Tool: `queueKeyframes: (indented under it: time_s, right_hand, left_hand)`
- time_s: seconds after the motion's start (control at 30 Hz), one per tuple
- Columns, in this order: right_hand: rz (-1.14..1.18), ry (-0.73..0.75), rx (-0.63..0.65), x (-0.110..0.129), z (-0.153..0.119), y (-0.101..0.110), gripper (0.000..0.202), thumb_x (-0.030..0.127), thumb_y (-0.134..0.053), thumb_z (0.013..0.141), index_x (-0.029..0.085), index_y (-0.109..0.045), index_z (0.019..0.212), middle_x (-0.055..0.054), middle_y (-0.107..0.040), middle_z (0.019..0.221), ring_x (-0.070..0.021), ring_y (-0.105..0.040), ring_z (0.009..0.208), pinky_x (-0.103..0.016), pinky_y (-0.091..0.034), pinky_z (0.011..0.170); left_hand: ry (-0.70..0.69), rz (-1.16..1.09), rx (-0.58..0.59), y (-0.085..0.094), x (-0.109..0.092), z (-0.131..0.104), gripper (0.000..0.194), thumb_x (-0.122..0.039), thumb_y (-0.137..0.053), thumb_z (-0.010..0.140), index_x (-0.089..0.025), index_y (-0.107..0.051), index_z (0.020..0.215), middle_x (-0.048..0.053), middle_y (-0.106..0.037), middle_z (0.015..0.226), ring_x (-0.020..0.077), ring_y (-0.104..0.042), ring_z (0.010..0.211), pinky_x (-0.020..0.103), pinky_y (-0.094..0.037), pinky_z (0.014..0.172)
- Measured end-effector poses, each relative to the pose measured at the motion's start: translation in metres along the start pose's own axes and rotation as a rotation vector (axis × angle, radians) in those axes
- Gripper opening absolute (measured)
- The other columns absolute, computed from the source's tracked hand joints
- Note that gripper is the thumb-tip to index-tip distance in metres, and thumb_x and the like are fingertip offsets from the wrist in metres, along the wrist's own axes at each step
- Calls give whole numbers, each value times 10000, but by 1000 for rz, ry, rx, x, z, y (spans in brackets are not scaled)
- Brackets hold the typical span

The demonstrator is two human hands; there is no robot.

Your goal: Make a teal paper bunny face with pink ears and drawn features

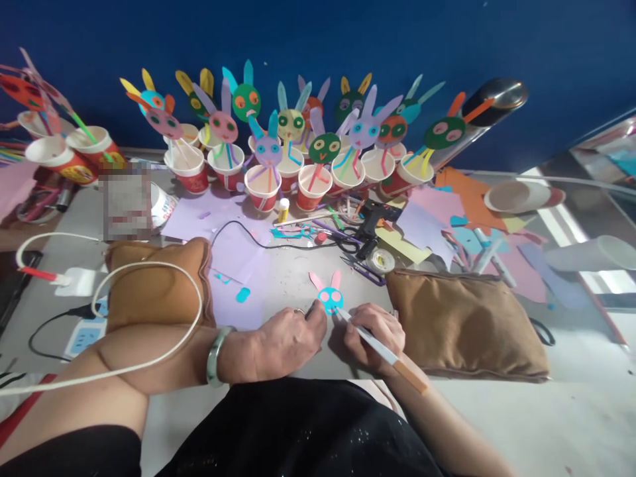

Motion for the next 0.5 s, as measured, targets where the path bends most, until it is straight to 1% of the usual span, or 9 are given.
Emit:
queueKeyframes:
  time_s: [0.13, 0.27, 0.5]
  right_hand:
    - [-9, 11, -9, 1, 0, -1, 196, 94, -613, 817, 255, -538, 900, 19, -603, 640, -159, -606, 545, -270, -517, 490]
    - [-23, -29, -23, -4, -4, -2, 163, 100, -613, 835, 226, -561, 923, 19, -618, 675, -150, -616, 571, -276, -532, 523]
    - [-8, -134, -32, -14, -6, -3, 221, 71, -636, 876, 230, -621, 1028, -2, -680, 760, -161, -672, 620, -290, -579, 550]
  left_hand:
    - [-66, 11, -3, 1, -4, 1, 461, -344, -521, 1055, -122, -531, 1460, 217, -575, 1459, 123, -633, 734, 289, -489, 637]
    - [-82, 56, -69, 10, -2, 0, 428, -315, -436, 1086, -84, -570, 1420, 197, -602, 1422, 108, -602, 682, 286, -477, 595]
    - [-58, 121, -163, 33, 6, -7, 383, -229, -447, 1069, -118, -635, 1385, 177, -619, 1420, 104, -551, 657, 266, -482, 609]
Point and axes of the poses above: each hand's wrist, its own z-axis towards the middle knuckle, its own y-axis out of the back of the hand, x = y × z, the point moved 10 cm from there along z, towards the middle knuckle
